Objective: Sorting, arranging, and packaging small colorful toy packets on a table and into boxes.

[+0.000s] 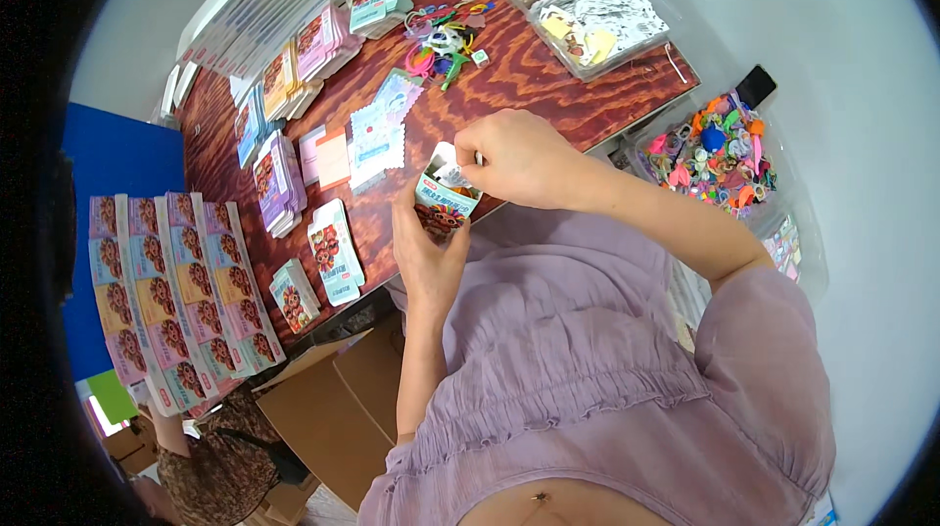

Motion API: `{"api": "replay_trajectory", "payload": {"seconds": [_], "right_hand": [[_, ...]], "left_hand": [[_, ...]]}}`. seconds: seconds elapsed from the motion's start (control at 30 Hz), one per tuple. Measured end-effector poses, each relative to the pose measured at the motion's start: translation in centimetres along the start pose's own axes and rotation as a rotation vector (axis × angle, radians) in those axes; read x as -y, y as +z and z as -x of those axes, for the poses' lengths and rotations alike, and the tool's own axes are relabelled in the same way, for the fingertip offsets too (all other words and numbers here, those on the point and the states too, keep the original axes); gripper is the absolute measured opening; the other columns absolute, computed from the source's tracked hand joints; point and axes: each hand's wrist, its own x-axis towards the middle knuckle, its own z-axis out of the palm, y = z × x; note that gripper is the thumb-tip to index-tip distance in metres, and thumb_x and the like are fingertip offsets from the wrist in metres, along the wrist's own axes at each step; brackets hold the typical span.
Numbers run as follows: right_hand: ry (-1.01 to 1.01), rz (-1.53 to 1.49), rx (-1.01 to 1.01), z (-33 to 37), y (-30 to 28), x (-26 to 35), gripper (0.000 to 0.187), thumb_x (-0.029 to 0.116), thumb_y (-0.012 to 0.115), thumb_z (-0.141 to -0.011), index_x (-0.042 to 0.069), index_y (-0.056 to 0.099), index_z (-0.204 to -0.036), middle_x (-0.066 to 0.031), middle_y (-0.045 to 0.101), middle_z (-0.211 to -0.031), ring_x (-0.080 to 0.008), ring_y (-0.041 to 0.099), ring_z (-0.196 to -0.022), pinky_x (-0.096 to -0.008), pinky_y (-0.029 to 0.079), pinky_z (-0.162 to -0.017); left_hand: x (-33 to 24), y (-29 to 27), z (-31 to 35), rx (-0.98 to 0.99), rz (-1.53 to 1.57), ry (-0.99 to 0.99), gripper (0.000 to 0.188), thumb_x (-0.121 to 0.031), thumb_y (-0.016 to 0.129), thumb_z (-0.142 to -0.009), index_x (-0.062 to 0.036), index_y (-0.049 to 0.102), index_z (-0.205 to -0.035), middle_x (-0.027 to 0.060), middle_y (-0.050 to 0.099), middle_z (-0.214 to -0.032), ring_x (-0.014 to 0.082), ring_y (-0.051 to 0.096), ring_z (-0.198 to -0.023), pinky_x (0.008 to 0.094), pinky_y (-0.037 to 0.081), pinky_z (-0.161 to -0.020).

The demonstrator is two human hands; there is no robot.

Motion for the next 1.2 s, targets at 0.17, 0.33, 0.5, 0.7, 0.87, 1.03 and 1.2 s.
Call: {"api": "replay_trajectory", "payload": {"seconds": [0.17,0.33,0.5,0.7,0.87,1.03,1.2], "right_hand": [[-0.122,0.474,-0.034,-0.4,2.6,1.4,0.011,0.015,0.066,-0.082,0.004,0.065,-0.085,-0.0137,0.067,-0.088,-0.0326,0.066,-0.08,-0.0442,0.052,-0.067],[-0.219,0.324,-0.053,0.2,2.2,2.7,0.018,0.007,0.065,-0.082,0.003,0.065,-0.1,-0.014,0.067,-0.092,-0.0334,0.067,-0.085,-0.0438,0.053,-0.072],[-0.083,0.236,-0.024,1.0,1.3,3.8,0.039,0.007,0.066,-0.085,0.005,0.054,-0.123,-0.0152,0.068,-0.099,-0.0348,0.067,-0.088,-0.0444,0.052,-0.074],[-0.237,0.154,-0.226,2.0,2.3,4.4,0.036,0.008,0.061,-0.086,0.002,0.051,-0.119,-0.0163,0.066,-0.093,-0.0342,0.067,-0.085,-0.0437,0.053,-0.066],[-0.33,0.21,-0.275,1.7,2.9,4.4,0.036,0.006,0.064,-0.083,0.004,0.056,-0.118,-0.0125,0.064,-0.096,-0.0312,0.066,-0.089,-0.0403,0.053,-0.069],[-0.415,0.266,-0.337,2.6,2.8,4.2,0.027,0.006,0.062,-0.08,0.003,0.059,-0.107,-0.0085,0.062,-0.093,-0.0267,0.064,-0.087,-0.0374,0.053,-0.065],[-0.528,0.254,-0.457,4.0,3.4,4.1,0.034,0.01,0.07,-0.076,0.001,0.063,-0.109,-0.0121,0.062,-0.11,-0.033,0.06,-0.1,-0.0407,0.053,-0.08]], "left_hand": [[0.5,0.2,0.3,-0.089,-0.036,0.104,0.078,0.004,0.074,-0.069,-0.0002,0.04,-0.139,0.0211,0.052,-0.131,0.0396,0.05,-0.121,0.0457,0.042,-0.101],[0.5,0.1,0.6,-0.119,-0.006,0.086,0.072,0.0,0.077,-0.073,0.0005,0.043,-0.136,0.0201,0.053,-0.123,0.0351,0.056,-0.111,0.0413,0.047,-0.093],[1.7,0.5,1.0,-0.084,0.107,0.003,0.073,-0.001,0.078,-0.076,0.0002,0.041,-0.138,0.0164,0.05,-0.129,0.0277,0.057,-0.111,0.0369,0.051,-0.088],[2.2,0.8,0.9,-0.133,0.291,0.088,0.077,0.0,0.078,-0.078,0.0007,0.036,-0.142,0.0134,0.043,-0.138,0.0241,0.052,-0.122,0.0356,0.051,-0.096],[2.2,1.2,1.2,-0.151,0.323,0.0,0.081,0.003,0.077,-0.072,-0.002,0.036,-0.141,0.0208,0.045,-0.14,0.0364,0.049,-0.129,0.0411,0.048,-0.102],[2.6,1.6,1.7,-0.179,0.337,0.033,0.083,0.002,0.077,-0.072,-0.0029,0.034,-0.143,0.0197,0.044,-0.141,0.0353,0.047,-0.13,0.0408,0.047,-0.103],[3.6,2.2,2.1,-0.236,0.369,0.051,0.085,0.001,0.078,-0.072,-0.0033,0.033,-0.144,0.019,0.044,-0.143,0.0349,0.045,-0.133,0.0418,0.041,-0.109]]}}
